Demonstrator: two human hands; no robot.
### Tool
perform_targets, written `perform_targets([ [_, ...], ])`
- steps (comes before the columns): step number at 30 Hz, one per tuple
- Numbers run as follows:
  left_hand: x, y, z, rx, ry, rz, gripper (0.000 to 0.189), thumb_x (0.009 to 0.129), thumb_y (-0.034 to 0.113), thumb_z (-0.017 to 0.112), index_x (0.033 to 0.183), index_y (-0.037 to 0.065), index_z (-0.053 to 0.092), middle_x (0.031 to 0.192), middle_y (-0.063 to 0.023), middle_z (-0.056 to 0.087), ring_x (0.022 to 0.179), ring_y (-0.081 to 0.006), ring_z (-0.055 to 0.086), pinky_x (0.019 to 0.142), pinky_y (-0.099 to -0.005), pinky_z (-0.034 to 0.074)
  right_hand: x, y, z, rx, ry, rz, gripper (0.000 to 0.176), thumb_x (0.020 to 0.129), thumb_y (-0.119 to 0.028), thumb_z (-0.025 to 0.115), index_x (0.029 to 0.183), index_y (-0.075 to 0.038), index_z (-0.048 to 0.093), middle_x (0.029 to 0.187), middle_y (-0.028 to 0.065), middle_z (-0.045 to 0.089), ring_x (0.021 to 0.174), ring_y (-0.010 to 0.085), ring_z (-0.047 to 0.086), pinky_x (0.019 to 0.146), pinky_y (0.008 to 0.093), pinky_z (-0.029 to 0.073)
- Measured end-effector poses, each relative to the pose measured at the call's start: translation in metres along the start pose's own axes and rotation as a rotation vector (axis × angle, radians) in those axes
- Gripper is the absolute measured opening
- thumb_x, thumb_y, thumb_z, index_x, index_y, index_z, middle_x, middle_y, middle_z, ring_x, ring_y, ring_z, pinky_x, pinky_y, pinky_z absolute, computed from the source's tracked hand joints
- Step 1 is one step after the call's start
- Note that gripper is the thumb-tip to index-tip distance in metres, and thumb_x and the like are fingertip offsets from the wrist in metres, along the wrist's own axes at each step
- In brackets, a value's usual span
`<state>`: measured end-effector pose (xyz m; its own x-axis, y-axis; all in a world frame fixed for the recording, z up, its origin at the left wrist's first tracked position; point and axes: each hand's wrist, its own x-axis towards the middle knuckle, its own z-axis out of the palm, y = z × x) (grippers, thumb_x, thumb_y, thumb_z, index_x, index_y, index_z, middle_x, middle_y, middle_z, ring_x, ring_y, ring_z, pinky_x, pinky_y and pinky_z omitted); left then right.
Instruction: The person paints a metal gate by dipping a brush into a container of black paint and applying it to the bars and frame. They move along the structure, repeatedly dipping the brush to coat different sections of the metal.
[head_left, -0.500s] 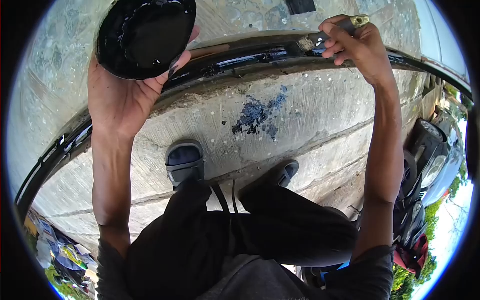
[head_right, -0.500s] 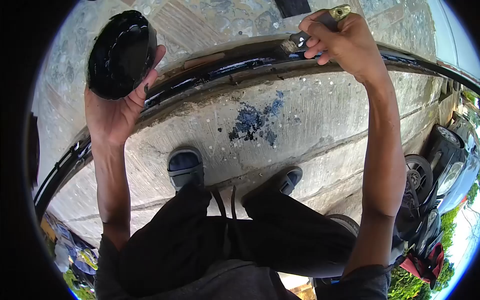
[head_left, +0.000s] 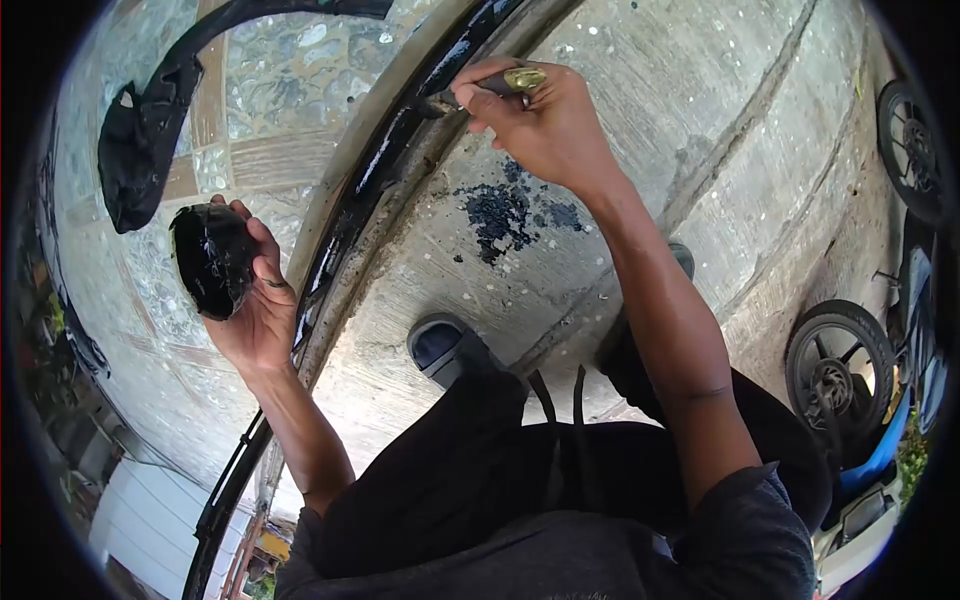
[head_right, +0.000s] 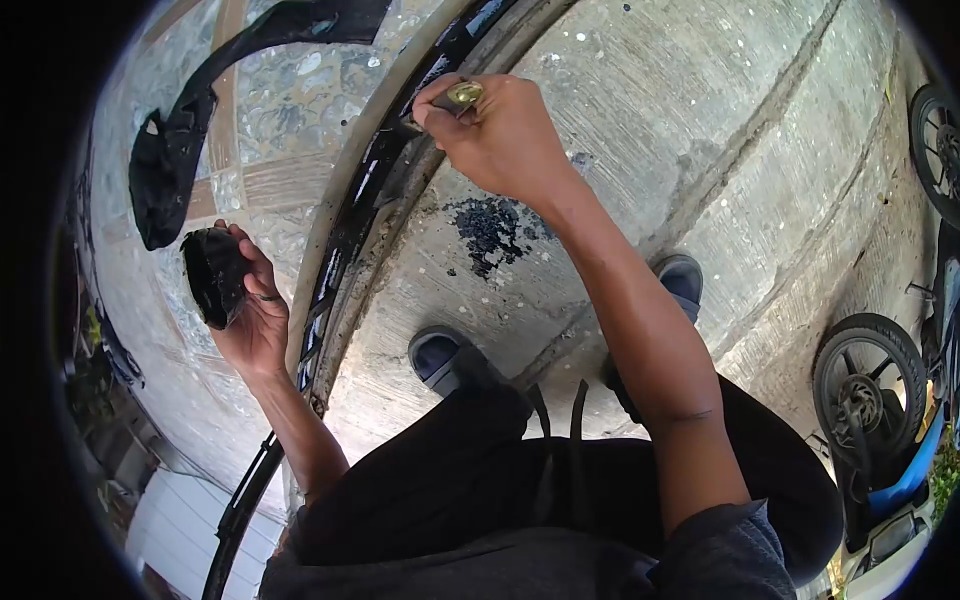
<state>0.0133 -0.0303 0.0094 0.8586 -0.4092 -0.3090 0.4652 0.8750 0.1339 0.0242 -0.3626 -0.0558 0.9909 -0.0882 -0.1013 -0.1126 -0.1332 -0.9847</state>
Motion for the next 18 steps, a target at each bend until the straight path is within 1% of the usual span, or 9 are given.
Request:
perform_targets([
  [1, 0.003, -0.003, 0.002, 0.010, 0.015, -0.013, 0.055, 0.100, 0.023, 0.057, 0.151, 0.012, 0.038, 0.147, -0.0190, 0.047, 0.133, -0.0381, 0.048, 0.103, -0.0544, 0.052, -0.003, 0.004, 0.001, 0.036, 0.000, 0.021, 0.020, 0.095, -0.020, 0.070, 0.103, -0.002, 0.074, 0.086, 0.0065, 0.073, 0.074, 0.0150, 0.073, 0.054, 0.0246, 0.053],
  [4, 0.010, -0.006, 0.007, 0.004, 0.012, -0.045, 0.057, 0.099, 0.023, 0.059, 0.151, 0.012, 0.038, 0.147, -0.0190, 0.047, 0.134, -0.0377, 0.048, 0.103, -0.0541, 0.052, -0.009, 0.000, -0.014, 0.365, 0.058, 0.068, 0.020, 0.095, -0.021, 0.070, 0.104, -0.003, 0.074, 0.088, 0.0054, 0.073, 0.074, 0.0143, 0.073, 0.054, 0.0248, 0.053],
  [5, 0.010, -0.005, 0.008, 0.002, 0.012, -0.036, 0.057, 0.099, 0.022, 0.059, 0.151, 0.012, 0.038, 0.147, -0.0189, 0.047, 0.134, -0.0375, 0.048, 0.103, -0.0540, 0.052, -0.010, 0.000, -0.014, 0.337, 0.089, 0.058, 0.020, 0.095, -0.021, 0.070, 0.104, -0.003, 0.074, 0.089, 0.0058, 0.073, 0.074, 0.0146, 0.073, 0.054, 0.0255, 0.054],
  [8, 0.010, -0.007, 0.010, -0.007, -0.004, -0.017, 0.057, 0.098, 0.022, 0.060, 0.150, 0.012, 0.039, 0.147, -0.0186, 0.047, 0.134, -0.0370, 0.048, 0.103, -0.0538, 0.053, -0.008, 0.008, 0.004, 0.147, 0.087, -0.028, 0.020, 0.097, -0.021, 0.068, 0.104, -0.003, 0.074, 0.089, 0.0075, 0.073, 0.074, 0.0155, 0.073, 0.053, 0.0262, 0.054],
  [9, 0.009, -0.006, 0.010, -0.002, -0.011, -0.016, 0.057, 0.098, 0.022, 0.060, 0.150, 0.012, 0.039, 0.147, -0.0185, 0.047, 0.133, -0.0368, 0.049, 0.102, -0.0537, 0.053, -0.011, -0.007, 0.009, 0.234, 0.064, 0.041, 0.020, 0.097, -0.020, 0.067, 0.103, -0.002, 0.074, 0.088, 0.0086, 0.073, 0.075, 0.0165, 0.074, 0.054, 0.0267, 0.054],
  [12, -0.004, -0.006, 0.010, -0.013, -0.023, 0.015, 0.056, 0.098, 0.022, 0.060, 0.149, 0.010, 0.040, 0.146, -0.0192, 0.047, 0.133, -0.0380, 0.049, 0.102, -0.0537, 0.053, -0.011, -0.023, -0.001, 0.327, 0.106, 0.025, 0.019, 0.097, -0.019, 0.067, 0.103, -0.002, 0.073, 0.087, 0.0087, 0.073, 0.075, 0.0169, 0.074, 0.054, 0.0269, 0.055],
  [16, -0.023, 0.009, 0.002, -0.025, -0.013, 0.098, 0.055, 0.099, 0.023, 0.059, 0.148, 0.006, 0.040, 0.146, -0.0213, 0.046, 0.133, -0.0415, 0.048, 0.102, -0.0540, 0.054, -0.009, -0.023, -0.001, 0.186, 0.020, -0.003, 0.020, 0.096, -0.019, 0.067, 0.106, -0.002, 0.073, 0.085, 0.0104, 0.073, 0.075, 0.0191, 0.074, 0.055, 0.0272, 0.055],
  [17, -0.028, 0.012, 0.001, -0.023, -0.017, 0.129, 0.055, 0.100, 0.023, 0.058, 0.148, 0.004, 0.040, 0.146, -0.0225, 0.046, 0.133, -0.0435, 0.047, 0.101, -0.0544, 0.054, -0.007, -0.028, -0.003, 0.223, 0.043, -0.020, 0.021, 0.096, -0.019, 0.067, 0.107, -0.002, 0.073, 0.085, 0.0111, 0.073, 0.075, 0.0195, 0.074, 0.055, 0.0271, 0.055],
  [18, -0.033, 0.015, 0.002, -0.013, -0.019, 0.148, 0.054, 0.099, 0.023, 0.058, 0.147, 0.004, 0.041, 0.146, -0.0227, 0.045, 0.133, -0.0427, 0.047, 0.101, -0.0536, 0.054, -0.008, -0.036, -0.006, 0.264, 0.062, -0.031, 0.022, 0.096, -0.019, 0.067, 0.107, -0.001, 0.073, 0.085, 0.0117, 0.073, 0.075, 0.0198, 0.074, 0.055, 0.0269, 0.055],
])
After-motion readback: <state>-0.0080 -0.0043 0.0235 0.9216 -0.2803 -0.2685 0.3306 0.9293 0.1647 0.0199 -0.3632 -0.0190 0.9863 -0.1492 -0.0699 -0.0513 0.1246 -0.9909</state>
